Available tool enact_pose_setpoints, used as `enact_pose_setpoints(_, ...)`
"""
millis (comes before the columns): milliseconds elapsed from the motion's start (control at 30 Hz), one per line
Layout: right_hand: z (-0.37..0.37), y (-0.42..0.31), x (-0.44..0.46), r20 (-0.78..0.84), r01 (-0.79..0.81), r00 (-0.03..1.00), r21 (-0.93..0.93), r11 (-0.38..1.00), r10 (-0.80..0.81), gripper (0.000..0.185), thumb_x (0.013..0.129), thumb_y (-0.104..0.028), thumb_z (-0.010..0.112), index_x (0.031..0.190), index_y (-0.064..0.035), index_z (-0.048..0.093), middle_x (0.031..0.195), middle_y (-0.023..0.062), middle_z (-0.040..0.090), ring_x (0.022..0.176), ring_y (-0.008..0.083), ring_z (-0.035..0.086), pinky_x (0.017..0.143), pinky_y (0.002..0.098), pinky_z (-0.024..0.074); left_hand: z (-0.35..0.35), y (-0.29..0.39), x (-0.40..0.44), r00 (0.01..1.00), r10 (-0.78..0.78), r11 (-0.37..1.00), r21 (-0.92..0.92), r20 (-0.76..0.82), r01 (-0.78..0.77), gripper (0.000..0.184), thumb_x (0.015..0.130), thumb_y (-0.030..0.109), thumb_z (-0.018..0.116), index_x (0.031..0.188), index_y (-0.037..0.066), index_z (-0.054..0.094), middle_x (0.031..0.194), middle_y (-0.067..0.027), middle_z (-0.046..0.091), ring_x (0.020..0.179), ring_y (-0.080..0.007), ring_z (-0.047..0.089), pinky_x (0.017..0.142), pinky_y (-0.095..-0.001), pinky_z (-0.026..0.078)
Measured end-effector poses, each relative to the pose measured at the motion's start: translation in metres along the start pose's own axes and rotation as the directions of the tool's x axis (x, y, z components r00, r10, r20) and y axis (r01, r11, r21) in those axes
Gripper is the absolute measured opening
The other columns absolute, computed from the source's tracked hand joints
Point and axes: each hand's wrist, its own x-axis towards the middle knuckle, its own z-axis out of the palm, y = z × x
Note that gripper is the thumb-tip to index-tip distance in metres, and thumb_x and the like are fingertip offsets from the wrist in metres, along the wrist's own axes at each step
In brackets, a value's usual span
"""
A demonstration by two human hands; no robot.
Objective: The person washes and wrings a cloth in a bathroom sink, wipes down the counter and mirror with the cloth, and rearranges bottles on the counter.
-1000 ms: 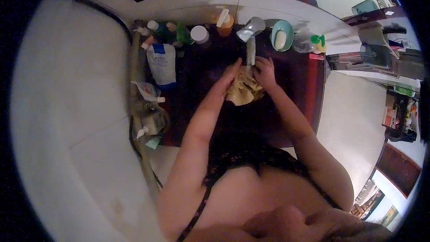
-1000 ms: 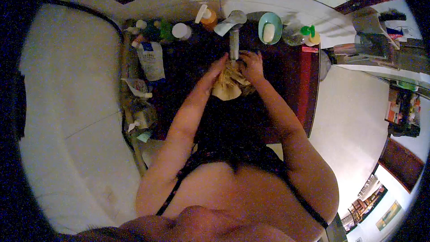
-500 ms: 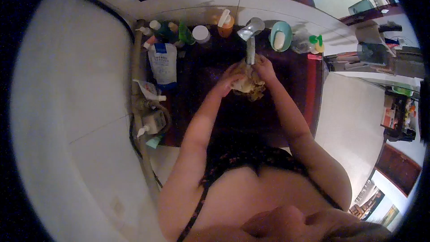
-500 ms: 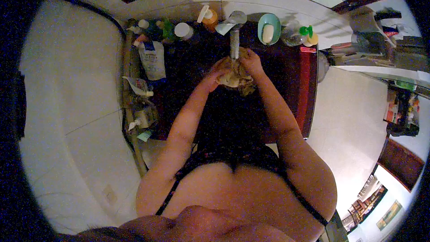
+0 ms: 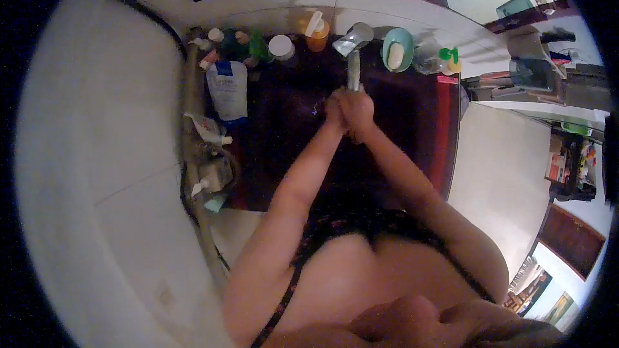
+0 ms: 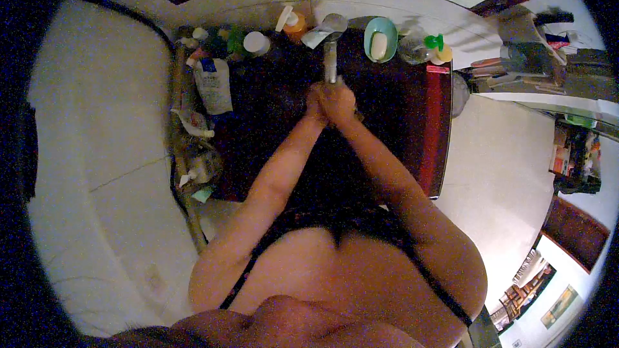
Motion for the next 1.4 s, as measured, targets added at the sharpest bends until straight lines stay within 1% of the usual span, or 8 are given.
enact_pose_setpoints(333,0.006,0.032,0.019,0.1,-0.174,0.98,-0.007,0.985,0.174,0.025,0.079,-0.026,0.052,0.075,-0.0021,0.059,0.07,0.0181,0.059,0.066,0.0327,0.06,0.059,0.0405,0.0465,-0.009,0.01,0.011,0.903,-0.408,0.751,-0.515,0.133,0.414,0.017,0.082,0.024,0.052,0.087,0.008,0.055,0.077,-0.0054,0.059,0.066,-0.0198,0.057,0.057,-0.0337,0.048)
enact_pose_setpoints(500,-0.013,0.062,0.015,-0.084,0.275,0.958,0.002,0.961,-0.274,0.031,0.076,-0.03,0.062,0.089,-0.0022,0.059,0.094,0.0167,0.057,0.089,0.0371,0.054,0.076,0.0443,0.0429,-0.039,0.041,-0.011,0.917,-0.371,0.87,-0.292,0.146,0.398,0.018,0.08,0.02,0.058,0.089,0.006,0.059,0.086,-0.0067,0.061,0.076,-0.0188,0.06,0.062,-0.0304,0.05)
enact_pose_setpoints(800,-0.016,0.009,0.008,0.525,-0.045,0.839,0.325,0.945,-0.141,0.062,0.074,-0.02,0.064,0.129,-0.0082,0.036,0.1,0.0128,0.059,0.095,0.027,0.055,0.083,0.0355,0.0443,-0.083,0.044,0.002,0.955,-0.285,0.957,0.079,0.085,0.279,0.036,0.085,0.037,0.049,0.098,0.004,0.059,0.09,-0.0076,0.062,0.083,-0.0199,0.059,0.069,-0.034,0.05)
enact_pose_setpoints(867,-0.006,0.024,0.014,0.763,-0.729,0.645,0.631,0.265,-0.042,0.055,0.078,-0.018,0.06,0.128,-0.0094,0.039,0.099,0.0092,0.059,0.091,0.0234,0.057,0.08,0.0348,0.0461,-0.079,0.037,-0.001,0.966,-0.251,0.967,0.067,0.062,0.247,0.054,0.085,0.052,0.041,0.11,0.006,0.054,0.104,-0.0083,0.058,0.099,-0.022,0.054,0.087,-0.0401,0.042)
enact_pose_setpoints(967,-0.01,0.021,0.02,0.634,-0.633,0.773,0.774,-0.021,0.03,0.043,0.081,-0.015,0.055,0.122,-0.0097,0.045,0.099,0.0049,0.058,0.088,0.02,0.057,0.075,0.0351,0.0473,-0.054,0.033,-0.023,0.867,-0.474,0.797,-0.343,0.154,0.497,0.06,0.083,0.056,0.041,0.116,0.007,0.049,0.114,-0.0085,0.054,0.105,-0.022,0.05,0.095,-0.0408,0.034)
enact_pose_setpoints(1100,-0.019,0.039,0.032,0.243,0.034,0.968,0.109,0.993,-0.06,0.029,0.078,-0.012,0.053,0.107,-0.0084,0.052,0.097,0.0126,0.055,0.086,0.0303,0.055,0.069,0.0361,0.0461,-0.065,0.012,-0.014,0.942,-0.264,0.841,-0.428,0.209,0.331,0.053,0.083,0.05,0.046,0.114,0.007,0.05,0.115,-0.0075,0.053,0.106,-0.0226,0.049,0.093,-0.0391,0.037)
enact_pose_setpoints(1300,0.015,0.004,-0.011,0.149,0.216,0.966,-0.024,0.976,-0.21,0.026,0.07,-0.024,0.063,0.086,-0.0042,0.056,0.091,0.0174,0.057,0.077,0.0337,0.058,0.066,0.0384,0.0461,-0.019,0.004,-0.005,0.84,-0.096,0.473,-0.718,0.534,0.51,0.028,0.08,0.037,0.058,0.091,0.011,0.059,0.086,-0.0039,0.059,0.078,-0.0174,0.055,0.068,-0.0344,0.045)
enact_pose_setpoints(1400,0.009,0.026,0.026,0.141,-0.227,0.965,0.04,0.973,0.219,0.022,0.071,-0.027,0.062,0.076,-0.0054,0.062,0.067,0.0158,0.061,0.061,0.0331,0.061,0.055,0.0376,0.0491,-0.013,-0.032,0.003,0.894,-0.449,0.817,-0.395,0.021,0.42,0.031,0.081,0.039,0.052,0.089,0.009,0.056,0.081,-0.0058,0.058,0.07,-0.0205,0.055,0.063,-0.0365,0.046)
